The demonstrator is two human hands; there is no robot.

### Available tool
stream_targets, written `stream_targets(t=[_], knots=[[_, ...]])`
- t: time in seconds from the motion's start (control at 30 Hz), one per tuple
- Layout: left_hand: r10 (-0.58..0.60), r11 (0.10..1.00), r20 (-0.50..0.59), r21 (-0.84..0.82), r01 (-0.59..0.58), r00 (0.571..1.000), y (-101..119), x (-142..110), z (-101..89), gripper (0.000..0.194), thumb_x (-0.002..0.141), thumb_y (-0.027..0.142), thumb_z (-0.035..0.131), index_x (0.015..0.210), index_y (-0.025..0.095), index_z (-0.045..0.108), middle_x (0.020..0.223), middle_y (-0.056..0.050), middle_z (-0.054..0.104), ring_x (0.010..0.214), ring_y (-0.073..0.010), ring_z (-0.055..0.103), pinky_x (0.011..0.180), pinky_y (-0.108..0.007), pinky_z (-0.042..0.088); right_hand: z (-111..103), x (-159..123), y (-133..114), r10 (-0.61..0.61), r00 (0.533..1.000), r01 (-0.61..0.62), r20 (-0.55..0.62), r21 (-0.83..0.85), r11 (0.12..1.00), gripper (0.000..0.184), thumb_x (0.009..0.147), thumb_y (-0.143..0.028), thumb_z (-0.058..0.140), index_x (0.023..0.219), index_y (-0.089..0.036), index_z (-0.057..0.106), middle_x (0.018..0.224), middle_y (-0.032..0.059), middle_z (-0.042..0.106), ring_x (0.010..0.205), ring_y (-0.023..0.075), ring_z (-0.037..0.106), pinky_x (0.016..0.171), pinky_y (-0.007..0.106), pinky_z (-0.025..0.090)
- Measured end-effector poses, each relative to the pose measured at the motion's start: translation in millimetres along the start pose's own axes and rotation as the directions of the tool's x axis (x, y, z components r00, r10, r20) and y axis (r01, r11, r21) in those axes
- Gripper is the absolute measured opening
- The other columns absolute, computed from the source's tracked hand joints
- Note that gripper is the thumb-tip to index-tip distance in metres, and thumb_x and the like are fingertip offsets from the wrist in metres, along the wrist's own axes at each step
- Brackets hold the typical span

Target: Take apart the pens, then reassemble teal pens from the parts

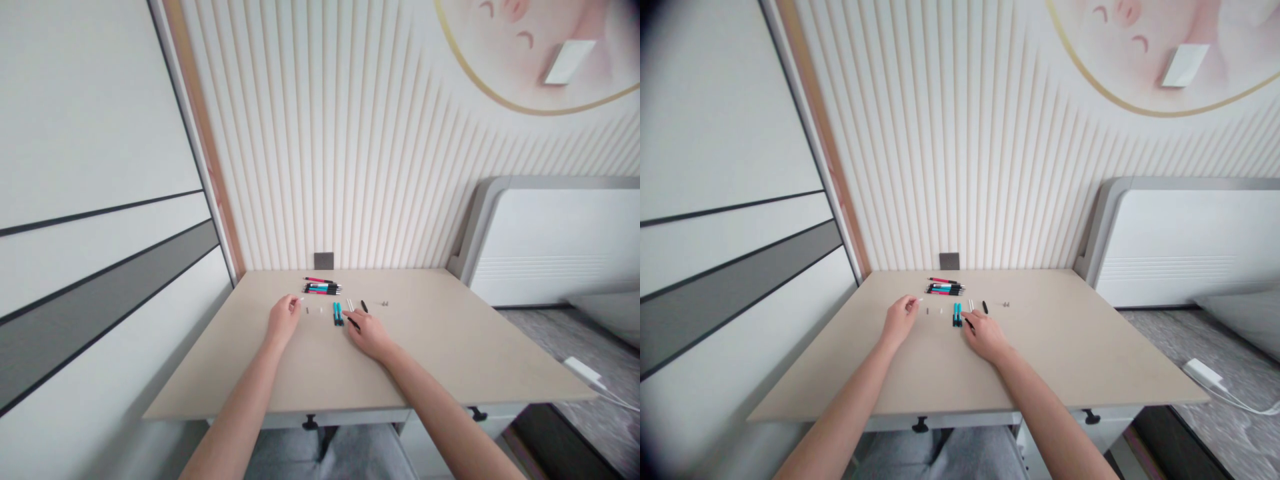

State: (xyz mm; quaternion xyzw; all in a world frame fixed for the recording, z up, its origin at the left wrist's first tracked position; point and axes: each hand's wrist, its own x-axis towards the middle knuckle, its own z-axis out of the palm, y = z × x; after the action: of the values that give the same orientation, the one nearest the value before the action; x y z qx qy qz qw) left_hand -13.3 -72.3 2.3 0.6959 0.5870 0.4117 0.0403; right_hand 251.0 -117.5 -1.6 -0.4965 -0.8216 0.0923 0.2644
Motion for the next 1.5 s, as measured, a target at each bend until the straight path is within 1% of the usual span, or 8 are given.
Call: stream_targets(t=[0.13,0.27,0.43,0.63,0.83,1.03,1.23,1.5], knots=[[0.103,0.98,0.158,0.156,-0.127,0.982,9.5,-5.1,6.3,0.015,0.091,0.026,0.05,0.085,0.02,0.062,0.084,-0.004,0.067,0.079,-0.0171,0.06,0.073,-0.027,0.041,3.0,0.5,2.4,0.007,1.0,-0.006,-0.018,0.039,0.999,0.037,0.092,-0.025,0.045,0.127,-0.026,0.055,0.108,0.0057,0.067,0.094,0.019,0.063,0.083,0.027,0.044],[0.16,0.93,0.242,0.288,-0.229,0.957,21.1,-8.1,9.3,0.015,0.092,0.023,0.049,0.088,0.021,0.064,0.091,-0.005,0.067,0.09,-0.0194,0.059,0.079,-0.03,0.039,3.0,0.4,1.9,-0.01,1.0,0.01,0.0,0.05,0.999,0.033,0.092,-0.023,0.045,0.122,-0.026,0.058,0.109,0.005,0.067,0.097,0.0189,0.063,0.086,0.027,0.044],[0.211,0.863,0.288,0.393,-0.316,0.934,22.6,-7.4,11.8,0.017,0.093,0.024,0.049,0.093,0.022,0.066,0.095,-0.006,0.067,0.095,-0.0226,0.057,0.081,-0.034,0.038,1.0,0.5,0.0,-0.012,1.0,0.011,0.018,0.043,0.999,0.032,0.092,-0.023,0.044,0.119,-0.025,0.06,0.109,0.0052,0.067,0.098,0.0186,0.063,0.087,0.027,0.044],[0.339,0.805,0.311,0.393,-0.445,0.888,17.0,-4.4,12.7,0.023,0.088,0.007,0.049,0.092,0.022,0.065,0.09,-0.006,0.065,0.093,-0.0227,0.056,0.079,-0.035,0.035,-0.1,1.0,-1.1,-0.016,1.0,0.015,0.026,0.047,0.999,0.03,0.092,-0.022,0.045,0.117,-0.024,0.062,0.107,0.0061,0.067,0.097,0.0182,0.063,0.088,0.028,0.044],[0.368,0.824,0.296,0.337,-0.457,0.882,22.9,1.0,14.7,0.023,0.088,0.006,0.049,0.086,0.021,0.066,0.089,-0.006,0.065,0.09,-0.0224,0.056,0.076,-0.034,0.034,0.1,1.0,-1.3,-0.016,0.999,0.015,0.033,0.046,0.999,0.03,0.092,-0.022,0.045,0.117,-0.024,0.062,0.107,0.0055,0.067,0.097,0.0178,0.063,0.086,0.027,0.044],[0.362,0.794,0.333,0.379,-0.476,0.87,21.7,3.6,18.5,0.022,0.089,0.007,0.05,0.089,0.022,0.066,0.091,-0.006,0.065,0.091,-0.0229,0.056,0.077,-0.034,0.035,0.2,0.9,-0.8,-0.024,0.999,0.022,0.032,0.049,0.999,0.029,0.092,-0.023,0.045,0.116,-0.024,0.063,0.108,0.0056,0.067,0.098,0.0179,0.063,0.088,0.027,0.044],[0.343,0.804,0.285,0.403,-0.437,0.895,17.3,0.0,21.6,0.019,0.091,0.012,0.05,0.093,0.02,0.067,0.091,-0.007,0.067,0.091,-0.0231,0.057,0.078,-0.035,0.036,0.3,1.2,0.0,-0.001,1.0,0.0,0.015,0.066,0.998,0.033,0.091,-0.023,0.047,0.121,-0.024,0.06,0.113,0.0064,0.067,0.099,0.0191,0.063,0.088,0.028,0.045],[0.341,0.858,0.271,0.303,-0.416,0.9,22.4,-5.8,13.4,0.016,0.093,0.023,0.052,0.091,0.02,0.068,0.09,-0.007,0.069,0.091,-0.0226,0.058,0.077,-0.034,0.035,4.5,3.9,8.5,0.06,0.998,-0.057,-0.021,0.129,0.99,0.034,0.09,-0.026,0.05,0.123,-0.025,0.059,0.112,0.0063,0.068,0.098,0.0207,0.064,0.088,0.03,0.047]])
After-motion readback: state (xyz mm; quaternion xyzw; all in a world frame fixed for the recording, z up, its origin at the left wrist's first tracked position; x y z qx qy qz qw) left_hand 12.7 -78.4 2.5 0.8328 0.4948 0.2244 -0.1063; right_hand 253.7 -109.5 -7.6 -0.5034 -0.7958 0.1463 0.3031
